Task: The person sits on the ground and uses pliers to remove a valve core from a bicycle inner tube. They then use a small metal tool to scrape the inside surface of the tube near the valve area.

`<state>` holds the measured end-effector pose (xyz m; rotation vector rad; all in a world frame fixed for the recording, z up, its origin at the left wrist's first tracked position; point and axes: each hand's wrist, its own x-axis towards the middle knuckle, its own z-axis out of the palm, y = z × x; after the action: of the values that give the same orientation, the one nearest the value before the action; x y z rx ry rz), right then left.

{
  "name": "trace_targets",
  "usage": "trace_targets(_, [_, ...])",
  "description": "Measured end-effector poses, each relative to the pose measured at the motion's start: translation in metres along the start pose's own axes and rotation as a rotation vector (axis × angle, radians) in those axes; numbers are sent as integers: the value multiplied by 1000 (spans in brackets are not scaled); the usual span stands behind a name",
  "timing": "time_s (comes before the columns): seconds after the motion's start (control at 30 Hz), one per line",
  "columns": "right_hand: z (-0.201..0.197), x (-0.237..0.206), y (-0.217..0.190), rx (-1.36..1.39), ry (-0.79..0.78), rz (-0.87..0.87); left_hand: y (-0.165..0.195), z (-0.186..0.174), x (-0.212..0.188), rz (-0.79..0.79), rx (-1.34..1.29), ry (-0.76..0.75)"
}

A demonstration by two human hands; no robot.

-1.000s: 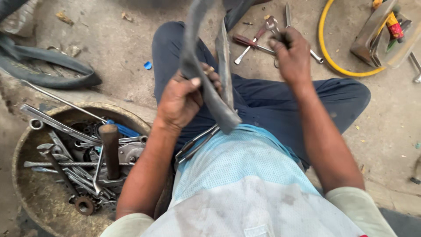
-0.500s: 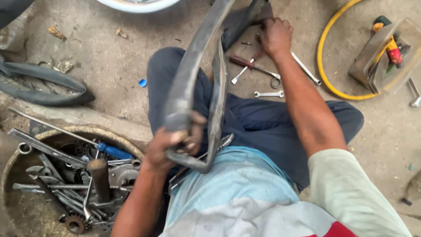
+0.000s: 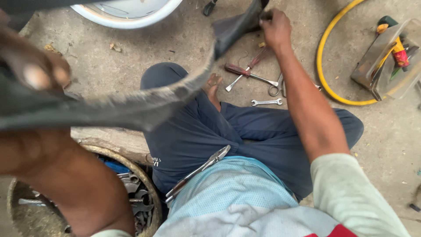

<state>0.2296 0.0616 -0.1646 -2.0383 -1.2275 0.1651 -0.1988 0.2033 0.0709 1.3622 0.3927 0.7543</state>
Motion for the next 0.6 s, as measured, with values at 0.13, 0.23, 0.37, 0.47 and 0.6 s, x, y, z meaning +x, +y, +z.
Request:
trace_targets(0.13, [-2, 28, -6, 915, -174, 624, -2, 0, 23, -2, -17, 12])
trace_targets(0.23, [-6, 30, -11, 1327, -287, 546, -2, -1, 29, -27, -15, 8])
trace_targets(0.37, [-15, 3, -18, 789, -141, 634, -3, 0, 27, -62, -16, -13])
trace_targets(0.47, [-7, -28, -29, 258, -55, 293, -10, 3, 22, -89, -31, -16])
trace_targets(0.6, [25, -50, -53, 108, -70, 92, -22, 8, 12, -118, -77, -22])
